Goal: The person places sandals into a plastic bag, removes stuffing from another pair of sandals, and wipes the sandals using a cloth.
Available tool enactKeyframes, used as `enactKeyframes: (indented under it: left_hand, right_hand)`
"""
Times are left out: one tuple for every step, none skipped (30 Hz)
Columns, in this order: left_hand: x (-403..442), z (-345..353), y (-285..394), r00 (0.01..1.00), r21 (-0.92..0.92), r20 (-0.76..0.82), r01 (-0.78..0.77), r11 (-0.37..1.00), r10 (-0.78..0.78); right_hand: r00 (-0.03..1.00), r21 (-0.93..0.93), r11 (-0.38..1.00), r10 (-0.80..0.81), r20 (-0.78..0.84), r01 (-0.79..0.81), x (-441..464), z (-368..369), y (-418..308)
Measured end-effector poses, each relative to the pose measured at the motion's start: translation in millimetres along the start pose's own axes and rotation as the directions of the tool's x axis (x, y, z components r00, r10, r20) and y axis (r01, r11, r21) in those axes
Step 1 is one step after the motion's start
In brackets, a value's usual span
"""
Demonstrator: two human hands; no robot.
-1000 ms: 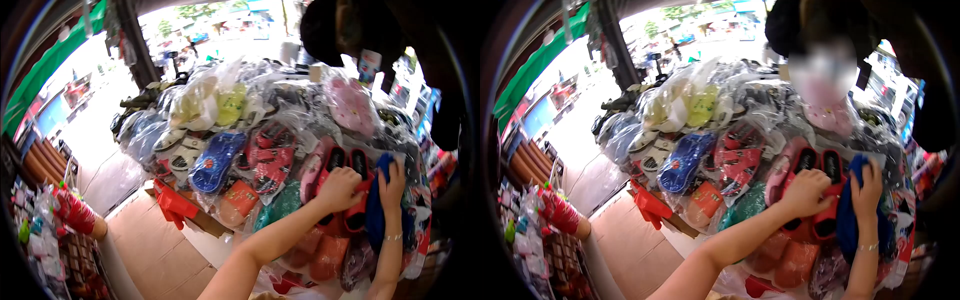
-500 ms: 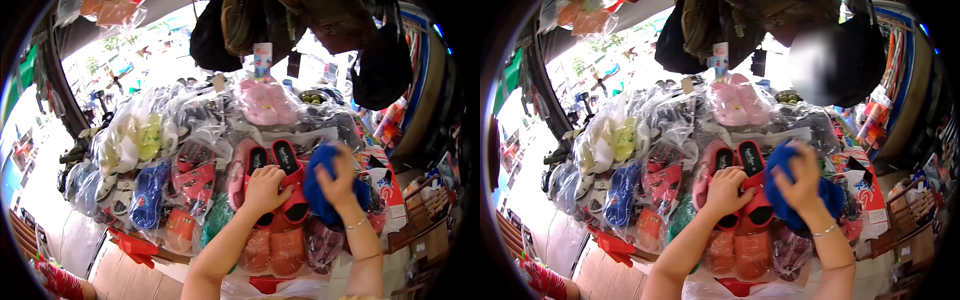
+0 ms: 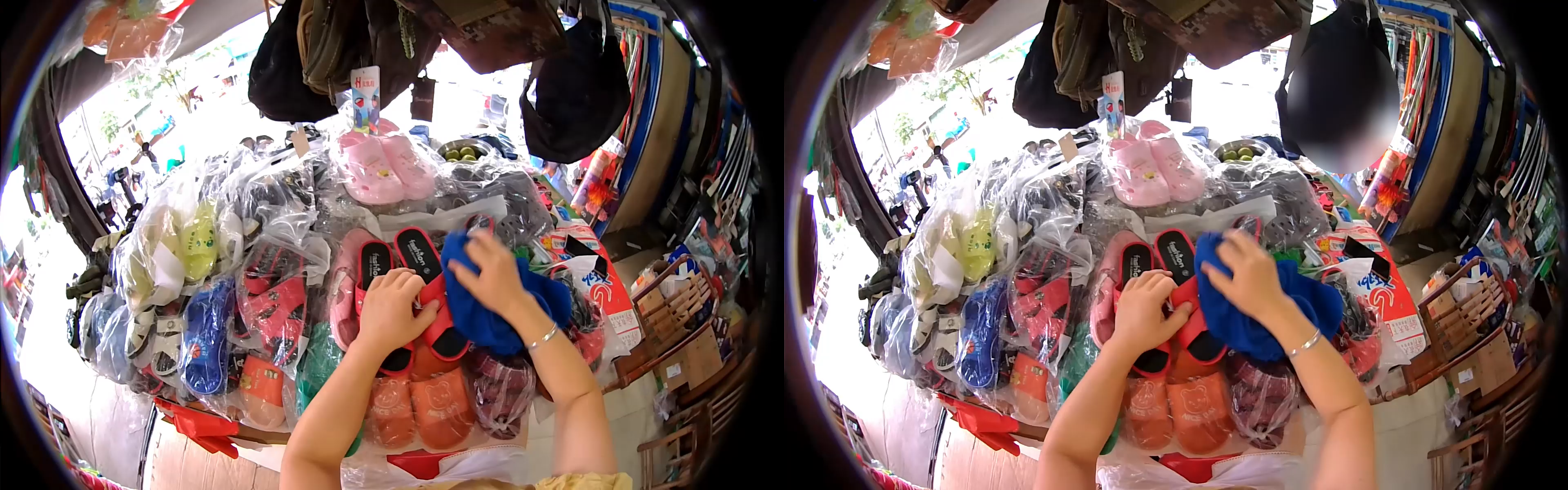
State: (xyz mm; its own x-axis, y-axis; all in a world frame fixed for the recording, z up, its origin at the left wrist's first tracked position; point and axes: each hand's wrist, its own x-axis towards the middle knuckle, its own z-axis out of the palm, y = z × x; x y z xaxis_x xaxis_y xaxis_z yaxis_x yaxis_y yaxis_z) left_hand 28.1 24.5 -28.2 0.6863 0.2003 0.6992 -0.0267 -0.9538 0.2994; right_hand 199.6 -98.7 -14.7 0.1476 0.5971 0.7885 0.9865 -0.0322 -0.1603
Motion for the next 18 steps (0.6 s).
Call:
enactKeyframes:
  left_hand:
    - [-3.9,0.5,0.1,1.000,-0.010,0.010,0.003,1.000,-0.003]
    - [-5.7,-0.3,-1.5,0.998,-0.010,0.004,-0.062,0.998,0.062]
    - [-5.0,-0.6,-2.8,0.992,-0.006,-0.011,-0.128,0.992,0.128]
    - [-4.2,-0.1,-2.4,0.992,-0.010,-0.015,-0.129,0.992,0.129]
    - [-3.9,0.6,-1.5,0.988,-0.021,-0.019,-0.152,0.988,0.151]
    - [-3.6,1.1,-0.6,0.984,-0.032,-0.022,-0.176,0.984,0.175]
    - [-3.6,1.5,0.1,0.980,-0.043,-0.024,-0.200,0.979,0.199]
    - [-3.2,2.4,0.5,0.979,-0.044,-0.024,-0.203,0.978,0.202]
    - [-2.4,3.7,0.2,0.989,-0.033,-0.001,-0.147,0.989,0.147]
    - [-1.8,4.8,-0.2,0.996,-0.021,0.021,-0.090,0.996,0.091]
    - [-2.3,4.4,0.2,0.995,-0.023,0.018,-0.093,0.995,0.093]
    - [-3.6,2.8,1.5,0.992,-0.027,0.016,-0.122,0.992,0.123]
    - [-4.6,1.3,2.6,0.989,-0.032,0.012,-0.148,0.988,0.149]
    - [-4.2,0.5,2.4,0.988,-0.041,-0.010,-0.151,0.988,0.151]
    - [-3.9,-0.4,1.6,0.989,-0.044,-0.014,-0.149,0.988,0.148]
    - [-4.0,-0.7,0.9,0.988,-0.039,-0.014,-0.157,0.987,0.157]
    - [-4.4,0.1,0.6,0.987,-0.035,-0.017,-0.163,0.986,0.162]
    - [-4.5,2.0,-0.1,0.988,-0.041,-0.022,-0.156,0.987,0.155]
  right_hand:
    - [0.999,-0.077,0.996,0.034,-0.025,-0.036,15.2,-14.6,-1.0]
    - [0.992,-0.038,0.999,0.021,-0.128,-0.027,27.2,-24.4,-2.1]
    - [0.979,0.054,0.998,0.033,-0.204,-0.022,38.4,-33.7,-7.2]
    - [0.981,0.061,0.998,-0.009,-0.193,0.021,46.9,-34.8,-10.7]
    - [0.982,0.069,0.996,-0.050,-0.182,0.064,52.9,-33.3,-14.7]
    - [0.985,0.056,0.984,-0.172,0.024,0.170,53.1,-20.1,-11.7]
    - [0.932,0.066,0.960,-0.281,0.228,0.273,49.4,3.2,-1.2]
    - [0.930,0.170,0.966,-0.238,0.279,0.196,37.5,33.3,12.9]
    - [0.931,0.166,0.966,-0.236,0.277,0.196,42.2,35.2,15.0]
    - [0.942,-0.007,0.987,-0.151,0.299,0.160,52.3,35.7,19.2]
    - [0.950,-0.181,0.976,-0.064,0.306,0.124,62.5,36.4,22.6]
    - [0.958,-0.302,0.933,-0.119,0.261,0.198,73.9,30.8,17.7]
    - [0.956,-0.304,0.931,-0.122,0.265,0.203,80.3,22.0,4.7]
    - [0.956,-0.194,0.956,-0.174,0.236,0.222,86.0,13.2,-10.5]
    - [0.955,-0.081,0.968,-0.218,0.201,0.238,87.0,12.0,-21.6]
    - [0.920,-0.066,0.937,-0.321,0.224,0.343,80.7,22.4,-27.3]
    - [0.868,0.029,0.925,-0.366,0.335,0.379,71.1,39.3,-24.3]
    - [0.876,0.024,0.953,-0.288,0.387,0.302,64.2,58.9,-9.4]
